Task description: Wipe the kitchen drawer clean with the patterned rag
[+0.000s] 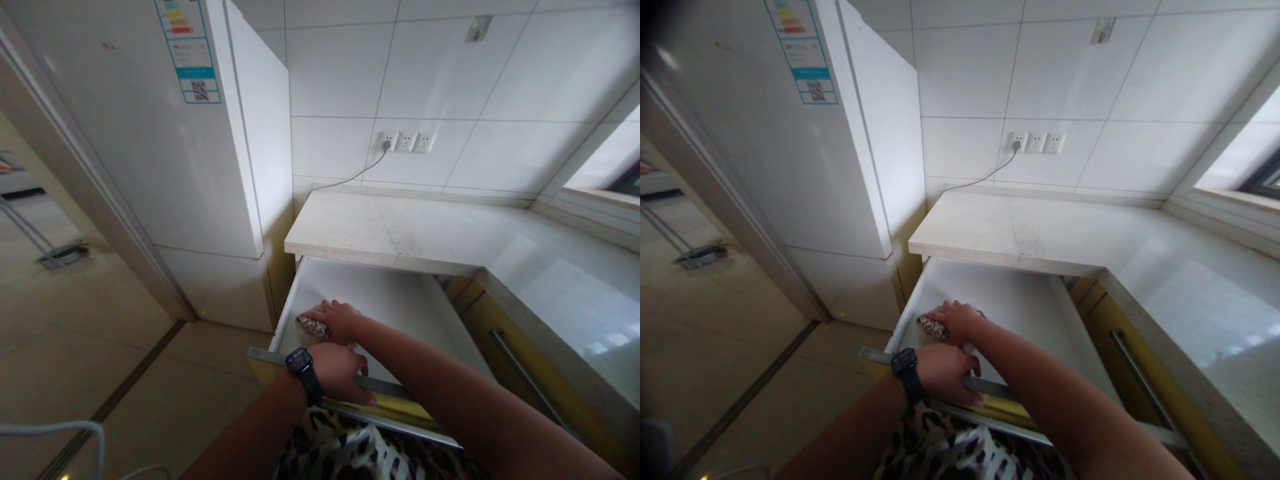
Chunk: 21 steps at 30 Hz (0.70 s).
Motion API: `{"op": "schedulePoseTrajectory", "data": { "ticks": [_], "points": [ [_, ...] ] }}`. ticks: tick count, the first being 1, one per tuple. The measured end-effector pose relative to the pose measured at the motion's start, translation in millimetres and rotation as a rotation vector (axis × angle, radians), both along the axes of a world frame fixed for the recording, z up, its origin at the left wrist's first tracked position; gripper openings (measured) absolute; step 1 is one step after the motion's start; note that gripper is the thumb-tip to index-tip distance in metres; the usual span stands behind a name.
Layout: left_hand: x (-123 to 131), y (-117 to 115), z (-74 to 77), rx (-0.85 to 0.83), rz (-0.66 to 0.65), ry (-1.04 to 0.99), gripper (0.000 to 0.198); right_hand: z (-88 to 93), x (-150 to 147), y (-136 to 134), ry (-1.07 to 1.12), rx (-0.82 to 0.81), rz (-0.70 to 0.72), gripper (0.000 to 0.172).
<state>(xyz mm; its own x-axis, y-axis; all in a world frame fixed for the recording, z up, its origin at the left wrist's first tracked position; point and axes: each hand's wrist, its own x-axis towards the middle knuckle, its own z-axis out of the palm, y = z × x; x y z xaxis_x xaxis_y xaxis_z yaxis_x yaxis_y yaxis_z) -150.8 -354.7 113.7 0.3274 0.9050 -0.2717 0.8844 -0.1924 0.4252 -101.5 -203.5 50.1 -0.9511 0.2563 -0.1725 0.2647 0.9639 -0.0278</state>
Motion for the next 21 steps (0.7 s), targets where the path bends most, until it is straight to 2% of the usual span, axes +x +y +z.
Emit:
{"op": "schedulePoseTrajectory", "data": {
  "ticks": [2, 6, 9, 12, 15, 18, 19, 21],
  "points": [
    [-0.3, 0.4, -2.3, -0.002, 0.000, 0.003, 0.066, 2.8, 0.9, 13.9, -0.001, 0.002, -0.104, 0.084],
    [-2.0, 2.1, -8.9, 0.005, -0.007, -0.011, 0.069, 7.1, 13.2, 54.7, 0.025, 0.038, -0.449, 0.075],
    [-2.5, 3.7, -10.5, -0.003, -0.025, -0.012, 0.067, 3.4, 18.4, 64.9, 0.047, 0.042, -0.522, 0.074],
    [-1.2, 5.2, -7.8, -0.038, -0.039, 0.000, 0.065, -4.5, 10.6, 47.1, 0.062, 0.006, -0.446, 0.077],
    [1.2, 5.7, -3.4, -0.073, -0.035, 0.009, 0.064, -10.1, -7.1, 15.5, 0.086, -0.056, -0.159, 0.083],
    [3.2, 5.2, 0.8, -0.083, -0.037, 0.003, 0.060, -9.2, -22.4, -7.3, 0.071, -0.087, 0.096, 0.078],
    [3.7, 5.1, 2.1, -0.082, -0.038, 0.002, 0.060, -7.6, -24.8, -9.8, 0.060, -0.088, 0.116, 0.076],
    [4.8, 5.2, 4.3, -0.095, -0.030, 0.011, 0.061, -3.3, -23.2, -5.5, 0.052, -0.083, 0.024, 0.076]
  ]
}}
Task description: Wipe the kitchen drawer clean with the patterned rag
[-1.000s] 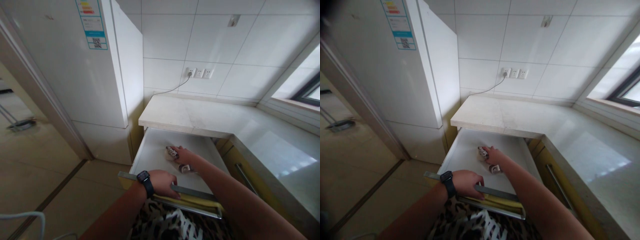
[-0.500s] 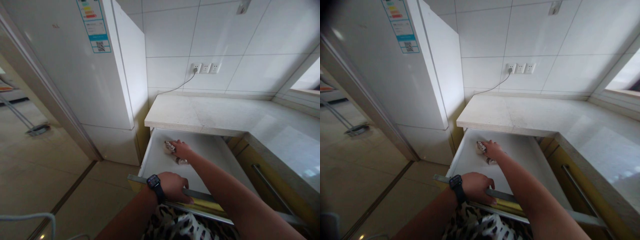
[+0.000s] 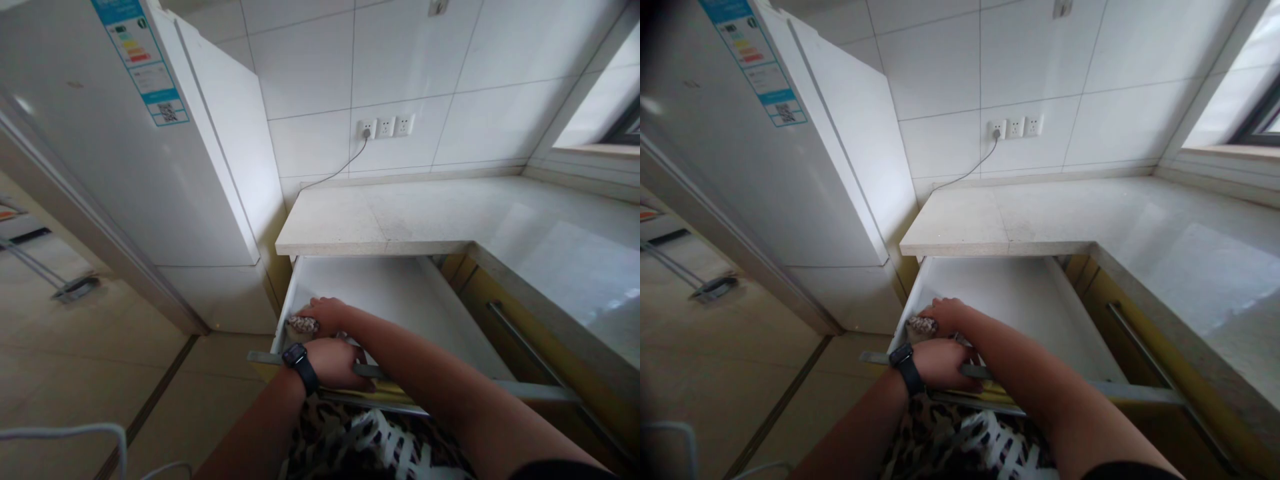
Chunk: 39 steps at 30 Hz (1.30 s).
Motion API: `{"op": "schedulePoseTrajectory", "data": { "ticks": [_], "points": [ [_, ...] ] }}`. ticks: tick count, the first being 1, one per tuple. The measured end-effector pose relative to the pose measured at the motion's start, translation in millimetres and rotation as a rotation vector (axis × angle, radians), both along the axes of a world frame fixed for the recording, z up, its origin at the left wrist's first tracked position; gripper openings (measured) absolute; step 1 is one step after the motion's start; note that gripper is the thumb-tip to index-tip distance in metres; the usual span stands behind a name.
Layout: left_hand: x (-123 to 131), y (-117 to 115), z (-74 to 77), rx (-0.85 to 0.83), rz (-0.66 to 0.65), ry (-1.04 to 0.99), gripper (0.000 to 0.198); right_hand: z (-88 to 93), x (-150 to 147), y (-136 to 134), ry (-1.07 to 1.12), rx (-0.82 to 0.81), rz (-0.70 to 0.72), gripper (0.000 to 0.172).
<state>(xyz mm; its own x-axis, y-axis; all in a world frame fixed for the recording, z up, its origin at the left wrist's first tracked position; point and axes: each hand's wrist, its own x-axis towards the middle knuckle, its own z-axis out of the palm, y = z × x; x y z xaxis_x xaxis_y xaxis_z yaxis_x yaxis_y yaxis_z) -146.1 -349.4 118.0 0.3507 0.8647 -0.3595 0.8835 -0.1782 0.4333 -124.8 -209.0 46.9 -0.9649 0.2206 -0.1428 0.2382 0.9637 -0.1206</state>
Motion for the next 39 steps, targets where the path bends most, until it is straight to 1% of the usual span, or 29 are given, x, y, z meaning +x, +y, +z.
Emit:
{"op": "schedulePoseTrajectory", "data": {
  "ticks": [3, 5, 7, 9, 11, 13, 15, 16, 17, 18, 19, 20, 21, 23, 25, 26, 27, 30, 32, 33, 35, 36, 37, 39],
  "points": [
    [1.3, 1.3, 1.7, -0.039, 0.003, 0.018, 0.062, 6.3, 18.4, 24.6, 0.004, 0.019, -0.286, 0.076],
    [1.9, 2.6, 1.6, -0.051, -0.007, 0.020, 0.060, 8.7, 37.8, 44.9, 0.016, 0.049, -0.436, 0.073],
    [2.2, 3.8, 1.0, -0.055, -0.016, 0.018, 0.059, 9.0, 56.5, 60.3, 0.023, 0.070, -0.526, 0.071],
    [2.2, 4.8, 0.2, -0.068, -0.022, 0.008, 0.058, 8.1, 67.8, 65.8, 0.025, 0.078, -0.564, 0.071],
    [2.2, 5.3, -0.1, -0.081, -0.020, -0.007, 0.058, 6.8, 67.5, 59.9, 0.028, 0.071, -0.536, 0.072],
    [2.3, 4.9, 0.4, -0.082, -0.013, -0.009, 0.057, 5.7, 55.3, 44.5, 0.035, 0.053, -0.455, 0.073],
    [2.5, 3.6, 1.8, -0.065, -0.003, -0.001, 0.057, 5.1, 35.5, 23.6, 0.031, 0.023, -0.285, 0.073],
    [2.6, 2.7, 2.6, -0.055, -0.003, 0.001, 0.056, 5.0, 24.8, 12.8, 0.017, 0.008, -0.156, 0.070],
    [2.7, 1.7, 3.4, -0.046, -0.005, 0.001, 0.055, 5.2, 14.6, 2.8, 0.000, -0.009, -0.036, 0.065],
    [2.8, 0.8, 4.1, -0.036, -0.005, 0.001, 0.054, 5.5, 5.9, -5.5, -0.014, -0.023, 0.051, 0.057],
    [2.8, 0.1, 4.4, -0.028, -0.002, 0.004, 0.053, 6.0, -0.8, -11.5, -0.023, -0.033, 0.109, 0.051],
    [2.8, -0.3, 4.3, -0.024, 0.002, 0.007, 0.053, 6.5, -4.9, -14.6, -0.024, -0.039, 0.124, 0.048],
    [2.8, -0.4, 3.7, -0.021, 0.006, 0.010, 0.052, 7.1, -6.3, -14.4, -0.015, -0.039, 0.103, 0.047],
    [2.6, 0.4, 1.3, -0.024, 0.007, 0.010, 0.052, 8.2, -0.4, -4.0, 0.010, -0.029, -0.024, 0.054],
    [2.4, 1.8, -2.0, -0.026, -0.002, 0.003, 0.054, 9.5, 15.8, 16.7, 0.028, -0.009, -0.219, 0.064],
    [2.2, 2.3, -3.5, -0.021, -0.006, 0.000, 0.055, 10.3, 27.0, 29.3, 0.027, 0.004, -0.322, 0.066],
    [1.9, 2.7, -4.7, -0.015, -0.007, -0.003, 0.056, 11.0, 39.8, 42.3, 0.023, 0.019, -0.416, 0.066],
    [0.5, 2.2, -5.8, -0.005, -0.006, -0.024, 0.057, 13.2, 82.2, 77.2, -0.004, 0.065, -0.715, 0.059],
    [-0.8, 1.4, -4.9, -0.011, -0.007, -0.040, 0.057, 14.5, 106.6, 92.7, -0.030, 0.085, -0.867, 0.055],
    [-1.5, 1.2, -4.1, -0.017, -0.006, -0.051, 0.058, 15.1, 115.3, 97.3, -0.041, 0.089, -0.917, 0.054],
    [-2.8, 1.2, -2.8, -0.037, 0.000, -0.079, 0.060, 16.0, 122.7, 99.9, -0.054, 0.092, -0.959, 0.053],
    [-3.3, 1.6, -2.3, -0.050, 0.005, -0.092, 0.062, 16.2, 120.9, 97.6, -0.054, 0.091, -0.949, 0.053],
    [-3.6, 2.0, -2.0, -0.063, 0.011, -0.101, 0.063, 16.2, 115.4, 92.9, -0.050, 0.090, -0.921, 0.054],
    [-3.7, 2.9, -1.6, -0.075, 0.018, -0.112, 0.063, 15.4, 95.2, 76.7, -0.034, 0.082, -0.811, 0.055]
  ]
}}
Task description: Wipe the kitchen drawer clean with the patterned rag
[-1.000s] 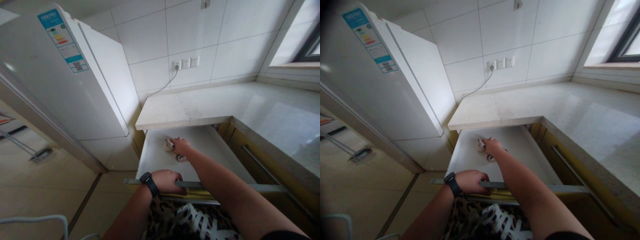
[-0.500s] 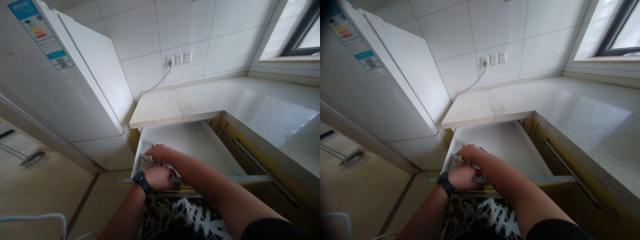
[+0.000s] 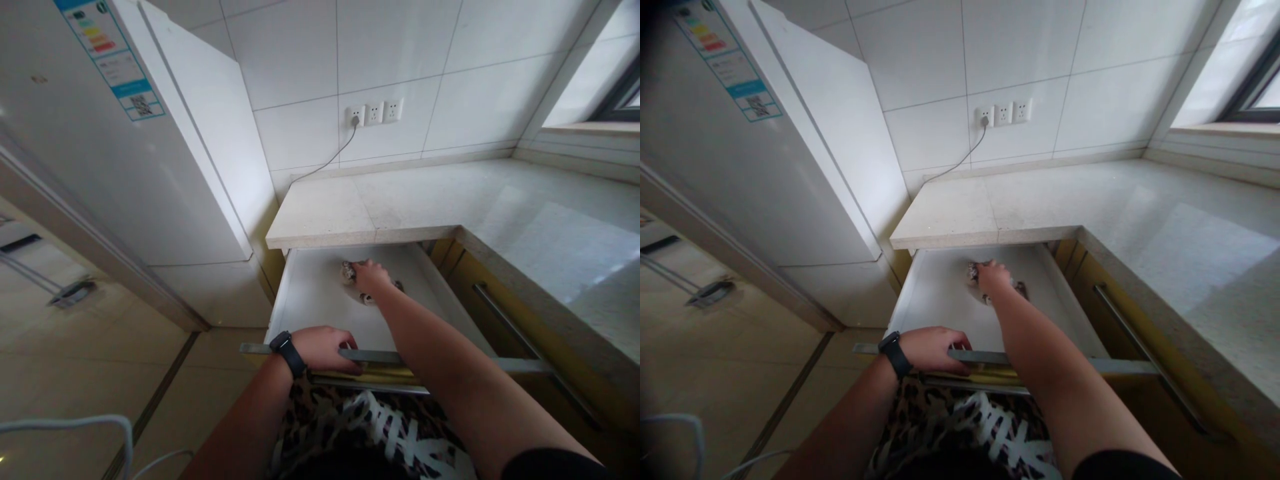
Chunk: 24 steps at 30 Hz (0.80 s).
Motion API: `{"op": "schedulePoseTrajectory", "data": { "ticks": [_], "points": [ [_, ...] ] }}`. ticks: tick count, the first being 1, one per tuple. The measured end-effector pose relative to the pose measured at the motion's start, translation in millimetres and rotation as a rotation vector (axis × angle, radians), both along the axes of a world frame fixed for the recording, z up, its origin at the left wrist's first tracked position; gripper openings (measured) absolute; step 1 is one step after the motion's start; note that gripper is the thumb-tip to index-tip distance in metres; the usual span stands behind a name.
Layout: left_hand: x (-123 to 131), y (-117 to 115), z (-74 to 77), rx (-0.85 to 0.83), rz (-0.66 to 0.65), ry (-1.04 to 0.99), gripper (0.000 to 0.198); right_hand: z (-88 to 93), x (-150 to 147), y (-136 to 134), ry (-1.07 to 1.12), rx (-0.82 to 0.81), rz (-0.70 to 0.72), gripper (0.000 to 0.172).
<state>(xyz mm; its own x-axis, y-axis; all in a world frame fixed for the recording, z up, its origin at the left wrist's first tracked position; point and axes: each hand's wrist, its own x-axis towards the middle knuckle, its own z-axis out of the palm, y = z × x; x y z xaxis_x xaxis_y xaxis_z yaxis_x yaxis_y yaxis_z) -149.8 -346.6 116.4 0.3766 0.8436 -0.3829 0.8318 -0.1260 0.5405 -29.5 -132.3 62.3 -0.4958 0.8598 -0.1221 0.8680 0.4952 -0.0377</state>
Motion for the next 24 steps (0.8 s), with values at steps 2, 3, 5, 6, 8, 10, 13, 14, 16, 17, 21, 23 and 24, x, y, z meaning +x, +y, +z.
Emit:
{"op": "schedulePoseTrajectory", "data": {
  "ticks": [2, 3, 5, 6, 8, 10, 13, 14, 16, 17, 21, 23, 24],
  "points": [
    [0.3, 0.4, 0.2, -0.001, 0.006, -0.010, 0.062, -1.7, -27.4, -23.8, 0.021, -0.013, 0.161, 0.057],
    [0.6, 0.4, 0.4, -0.003, 0.008, -0.013, 0.060, -2.8, -41.8, -37.3, 0.031, -0.022, 0.252, 0.060],
    [1.0, -0.4, 1.1, -0.005, 0.004, -0.004, 0.058, -5.0, -68.1, -63.7, 0.052, -0.043, 0.436, 0.063],
    [1.2, -0.9, 1.5, -0.004, -0.001, 0.003, 0.056, -5.9, -78.8, -75.0, 0.059, -0.057, 0.530, 0.063],
    [1.3, -1.8, 2.0, 0.012, -0.008, 0.012, 0.053, -7.1, -93.5, -89.5, 0.045, -0.081, 0.765, 0.054],
    [1.5, -1.9, 1.6, 0.024, -0.008, 0.015, 0.052, -7.2, -97.5, -90.1, 0.037, -0.081, 0.857, 0.051],
    [2.2, -1.0, -0.1, 0.007, 0.006, 0.016, 0.056, -6.1, -81.6, -66.4, 0.064, -0.034, 0.656, 0.058],
    [2.5, -0.7, -0.6, -0.001, 0.015, 0.014, 0.058, -5.6, -70.8, -54.1, 0.071, -0.014, 0.559, 0.059],
    [3.1, -0.5, -1.0, -0.006, 0.033, 0.007, 0.060, -5.0, -43.0, -28.0, 0.072, 0.015, 0.387, 0.059],
    [3.3, -0.6, -0.9, -0.006, 0.039, 0.002, 0.061, -4.8, -27.2, -15.6, 0.069, 0.024, 0.308, 0.060],
    [3.0, -1.2, 0.5, -0.016, 0.044, -0.009, 0.061, -3.5, 26.9, 18.4, 0.048, 0.043, 0.072, 0.060],
    [2.6, -1.2, 1.0, -0.023, 0.042, -0.004, 0.061, -2.8, 36.4, 22.7, 0.045, 0.042, 0.036, 0.060],
    [2.5, -1.1, 1.1, -0.025, 0.037, -0.004, 0.061, -2.6, 35.3, 21.2, 0.048, 0.038, 0.051, 0.061]
  ]
}}
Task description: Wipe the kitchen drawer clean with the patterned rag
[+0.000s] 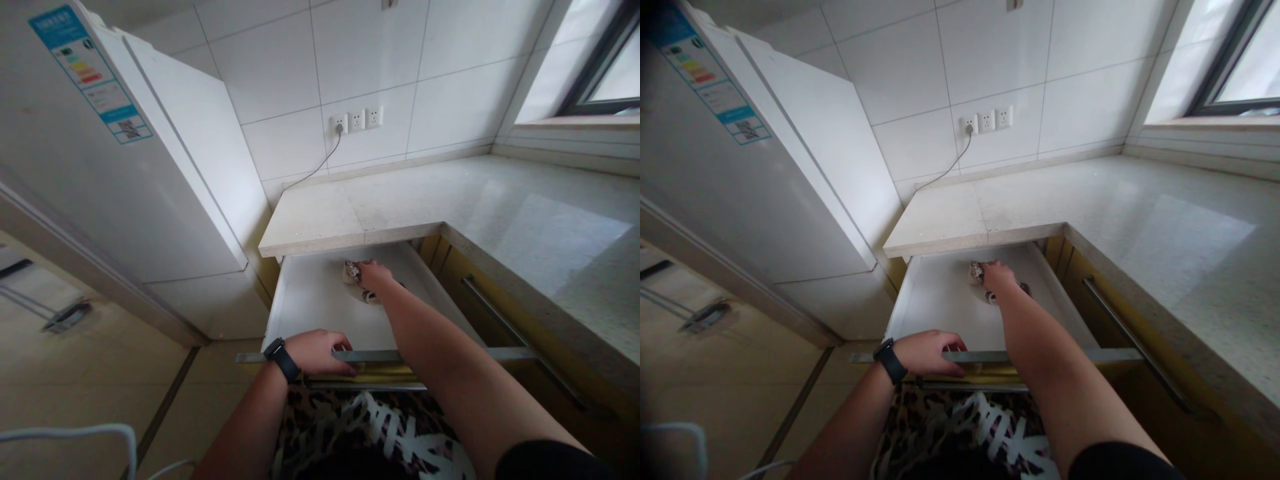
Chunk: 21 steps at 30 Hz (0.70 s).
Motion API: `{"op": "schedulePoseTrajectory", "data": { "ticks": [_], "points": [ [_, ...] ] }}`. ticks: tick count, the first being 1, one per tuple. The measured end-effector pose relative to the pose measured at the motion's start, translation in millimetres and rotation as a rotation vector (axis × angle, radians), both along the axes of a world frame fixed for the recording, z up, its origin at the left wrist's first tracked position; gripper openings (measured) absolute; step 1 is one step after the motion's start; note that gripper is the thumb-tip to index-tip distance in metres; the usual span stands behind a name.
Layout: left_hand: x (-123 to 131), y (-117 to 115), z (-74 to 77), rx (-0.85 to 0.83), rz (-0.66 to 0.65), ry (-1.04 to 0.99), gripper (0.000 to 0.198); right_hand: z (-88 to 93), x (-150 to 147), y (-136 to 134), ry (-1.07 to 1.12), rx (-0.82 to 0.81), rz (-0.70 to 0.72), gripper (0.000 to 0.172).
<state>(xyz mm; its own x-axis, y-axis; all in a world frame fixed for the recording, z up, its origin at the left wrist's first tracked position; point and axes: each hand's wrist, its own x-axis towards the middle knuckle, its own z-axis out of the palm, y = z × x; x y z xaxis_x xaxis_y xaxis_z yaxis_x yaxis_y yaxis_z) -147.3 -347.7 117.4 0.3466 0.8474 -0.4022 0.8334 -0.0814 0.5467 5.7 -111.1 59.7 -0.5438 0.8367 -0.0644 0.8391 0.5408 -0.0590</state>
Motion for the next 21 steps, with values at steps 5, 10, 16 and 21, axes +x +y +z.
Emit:
{"op": "schedulePoseTrajectory", "data": {
  "ticks": [5, 10, 16, 21],
  "points": [
    [-0.1, 0.7, -0.2, 0.003, -0.001, -0.014, 0.062, -1.8, -49.4, -40.0, 0.043, -0.071, 0.330, 0.072],
    [-1.2, 0.5, -1.7, 0.037, -0.019, -0.005, 0.055, -6.2, -106.6, -90.9, -0.004, -0.193, 0.851, 0.063],
    [-0.9, -0.2, -2.3, 0.055, -0.005, 0.002, 0.059, -5.7, -97.6, -76.3, -0.003, -0.147, 0.666, 0.070],
    [1.2, -0.8, -0.4, 0.024, 0.018, -0.012, 0.057, -2.0, -43.9, -29.8, 0.021, -0.034, 0.234, 0.068]
  ]
}}
